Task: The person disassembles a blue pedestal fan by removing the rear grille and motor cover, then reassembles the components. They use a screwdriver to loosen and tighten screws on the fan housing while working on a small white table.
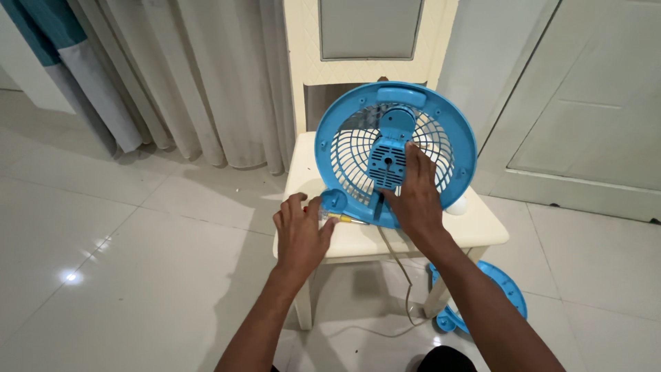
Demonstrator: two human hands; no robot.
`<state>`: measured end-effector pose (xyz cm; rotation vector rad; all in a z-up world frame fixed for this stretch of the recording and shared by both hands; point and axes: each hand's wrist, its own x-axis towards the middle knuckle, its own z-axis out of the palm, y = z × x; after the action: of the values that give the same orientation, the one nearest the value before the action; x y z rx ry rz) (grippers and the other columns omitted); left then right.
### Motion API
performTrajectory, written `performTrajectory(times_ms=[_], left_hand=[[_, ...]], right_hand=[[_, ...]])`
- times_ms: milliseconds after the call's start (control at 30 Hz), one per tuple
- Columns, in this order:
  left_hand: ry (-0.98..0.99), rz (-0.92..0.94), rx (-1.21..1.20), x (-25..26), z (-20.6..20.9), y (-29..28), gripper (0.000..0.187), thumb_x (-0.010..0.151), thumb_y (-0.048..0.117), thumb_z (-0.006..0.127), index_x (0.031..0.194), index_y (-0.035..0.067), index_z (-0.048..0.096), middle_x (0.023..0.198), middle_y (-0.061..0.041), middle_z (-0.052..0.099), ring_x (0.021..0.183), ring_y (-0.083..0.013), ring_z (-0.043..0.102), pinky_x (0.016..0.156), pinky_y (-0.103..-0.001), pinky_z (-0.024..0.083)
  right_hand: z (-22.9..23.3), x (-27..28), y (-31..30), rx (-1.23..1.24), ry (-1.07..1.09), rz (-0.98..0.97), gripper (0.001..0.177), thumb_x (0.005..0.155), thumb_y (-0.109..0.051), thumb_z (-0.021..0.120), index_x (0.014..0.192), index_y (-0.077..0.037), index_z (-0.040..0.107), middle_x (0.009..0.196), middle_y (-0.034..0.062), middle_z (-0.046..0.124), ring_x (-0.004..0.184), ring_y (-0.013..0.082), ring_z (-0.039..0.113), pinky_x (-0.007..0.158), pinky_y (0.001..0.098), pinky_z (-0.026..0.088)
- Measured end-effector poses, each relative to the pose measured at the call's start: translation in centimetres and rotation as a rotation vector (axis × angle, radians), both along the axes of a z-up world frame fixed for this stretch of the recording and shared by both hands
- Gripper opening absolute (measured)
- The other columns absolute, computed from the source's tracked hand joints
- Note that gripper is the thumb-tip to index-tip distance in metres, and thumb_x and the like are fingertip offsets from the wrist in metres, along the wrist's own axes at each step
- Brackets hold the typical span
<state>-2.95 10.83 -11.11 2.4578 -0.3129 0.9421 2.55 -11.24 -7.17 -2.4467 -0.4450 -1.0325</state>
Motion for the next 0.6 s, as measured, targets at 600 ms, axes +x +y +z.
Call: performTrajectory(times_ms=[600], left_hand=[[0.205,-0.429,-0.716,8.1,1.7,-8.2,0.039,0.098,0.012,0.063,0.132,-0.007,0.061,0.119,-0.022,0.059,0.108,-0.0298,0.072,0.082,-0.033,0.062]], right_hand=[[0.3,0.5,-0.4,0.398,0.157,0.123,0.084,0.074,0.001,0.087,0.145,0.011,0.043,0.126,0.0217,0.056,0.11,0.0269,0.068,0.08,0.0332,0.061]])
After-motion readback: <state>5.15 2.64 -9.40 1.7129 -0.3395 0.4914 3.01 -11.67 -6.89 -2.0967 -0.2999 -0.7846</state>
